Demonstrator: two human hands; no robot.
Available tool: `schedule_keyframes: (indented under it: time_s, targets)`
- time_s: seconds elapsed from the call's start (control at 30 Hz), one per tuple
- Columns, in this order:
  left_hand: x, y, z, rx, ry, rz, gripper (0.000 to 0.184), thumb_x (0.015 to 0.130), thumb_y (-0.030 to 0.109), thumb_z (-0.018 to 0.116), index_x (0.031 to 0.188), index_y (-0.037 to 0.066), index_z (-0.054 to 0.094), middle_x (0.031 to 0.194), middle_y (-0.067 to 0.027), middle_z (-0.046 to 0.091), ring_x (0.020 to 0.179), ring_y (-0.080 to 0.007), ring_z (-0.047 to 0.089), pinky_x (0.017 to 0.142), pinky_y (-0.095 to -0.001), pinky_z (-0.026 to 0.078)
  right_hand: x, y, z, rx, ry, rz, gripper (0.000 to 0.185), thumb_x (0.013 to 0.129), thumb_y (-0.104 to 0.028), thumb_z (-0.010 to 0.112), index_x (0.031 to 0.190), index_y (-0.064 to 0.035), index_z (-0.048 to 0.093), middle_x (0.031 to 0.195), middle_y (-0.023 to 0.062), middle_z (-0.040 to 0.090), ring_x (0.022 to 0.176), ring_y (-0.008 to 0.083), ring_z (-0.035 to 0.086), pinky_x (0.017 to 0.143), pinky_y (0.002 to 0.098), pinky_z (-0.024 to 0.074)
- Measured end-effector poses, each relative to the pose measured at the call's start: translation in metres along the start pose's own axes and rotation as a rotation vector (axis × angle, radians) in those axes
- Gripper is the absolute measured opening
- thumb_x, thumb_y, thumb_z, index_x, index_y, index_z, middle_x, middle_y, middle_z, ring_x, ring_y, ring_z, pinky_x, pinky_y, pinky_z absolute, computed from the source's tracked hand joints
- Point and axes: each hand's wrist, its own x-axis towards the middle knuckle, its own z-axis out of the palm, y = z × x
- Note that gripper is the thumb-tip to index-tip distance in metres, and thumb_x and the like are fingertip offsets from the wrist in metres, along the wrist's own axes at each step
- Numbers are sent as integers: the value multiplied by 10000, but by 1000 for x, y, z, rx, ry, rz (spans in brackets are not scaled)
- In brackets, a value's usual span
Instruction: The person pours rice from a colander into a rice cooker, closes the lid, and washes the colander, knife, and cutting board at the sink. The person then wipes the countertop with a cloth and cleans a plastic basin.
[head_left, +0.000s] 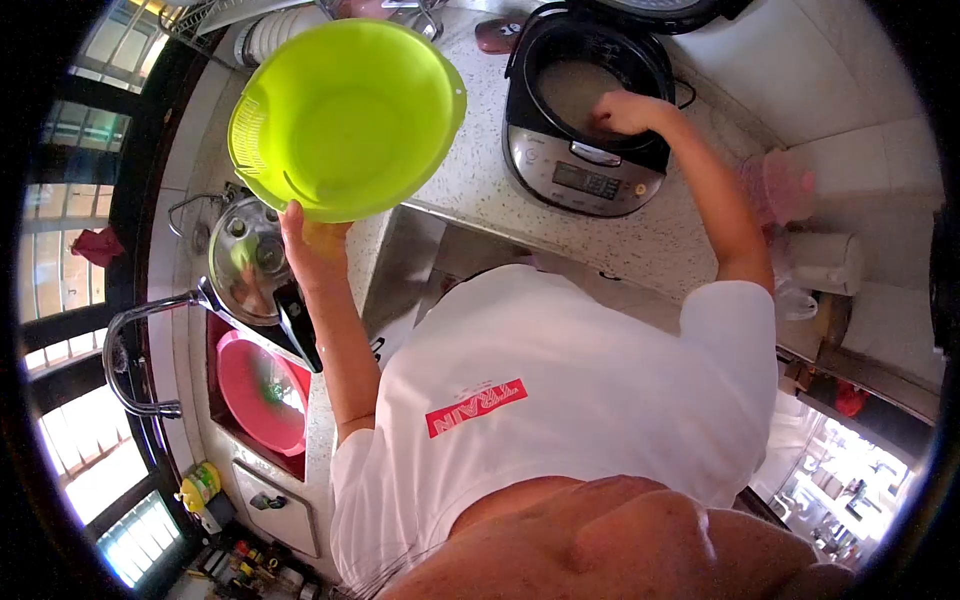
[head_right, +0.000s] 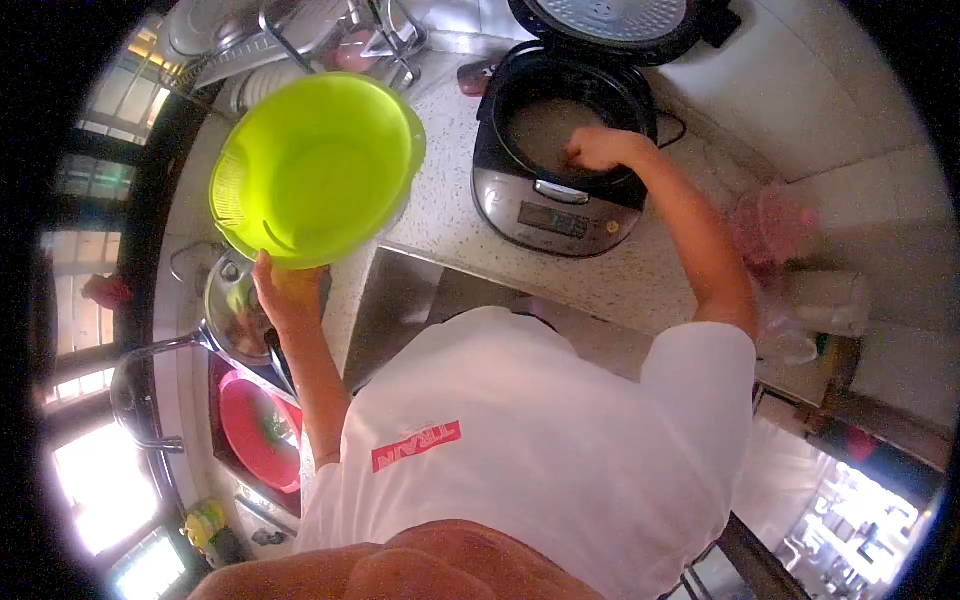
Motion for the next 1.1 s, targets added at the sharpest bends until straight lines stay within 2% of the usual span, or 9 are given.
schedule_keyframes:
  time_s: [0.17,0.27,0.3,0.57,0.67,0.8,0.87,0.97,1.1]
  targets:
    - [1,-4,-1,-75,42,-16,500,860,348,444,1245,31,405,1185,-148,510,1044,-295,524,851,-439,451,12,-11,6,165,-74,7,266,834,-158,510,1040,-14,599,895,138,643,797,226,593,726,331,461]
    - [4,-8,4,-15,-2,-21,502,866,355,435,1243,25,401,1198,-153,499,1047,-302,521,858,-453,447,45,-4,13,266,61,-3,279,842,-158,498,1065,-19,592,901,128,645,780,202,584,714,326,462]
    - [8,-13,-4,-6,-75,-22,514,863,362,439,1246,23,398,1208,-155,492,1054,-302,518,861,-460,444,58,1,11,293,81,174,282,837,-159,504,1064,-22,600,913,140,644,786,207,589,720,323,464]
    - [18,-10,48,168,-218,68,608,811,337,517,1308,50,316,1205,-142,472,1049,-292,518,826,-432,471,56,52,-3,98,405,385,294,796,-139,535,1059,-29,604,1052,214,588,965,347,572,825,400,454]
    - [24,-11,86,250,-218,136,670,771,337,553,1322,79,272,1176,-132,457,1008,-275,531,776,-403,500,40,38,7,55,275,241,307,783,-134,534,1057,-8,591,1075,209,577,983,349,561,826,397,453]
    - [39,-19,119,406,-239,136,856,709,325,644,1369,62,167,1252,-192,382,1115,-309,460,784,-428,505,8,4,-2,-189,52,41,273,781,-114,530,1010,23,592,997,205,594,925,359,567,817,394,453]
    - [39,-21,146,449,-313,181,837,715,252,653,1369,52,170,1252,-197,391,1103,-301,463,776,-426,499,-8,2,-11,-89,79,64,250,812,-144,540,998,9,609,959,199,606,907,342,573,805,390,456]
    - [57,-40,162,557,-388,291,866,690,182,702,1368,51,180,1229,-179,414,1093,-276,460,751,-390,494,-16,24,-12,224,486,128,263,875,-224,529,1022,-26,618,966,123,632,894,273,600,808,371,464]
    - [64,-61,193,721,-488,433,909,662,159,748,1364,49,181,1240,-162,353,1100,-271,443,717,-376,523,-20,29,-19,277,555,51,276,880,-228,533,1037,-12,605,959,99,636,847,211,616,759,333,489]
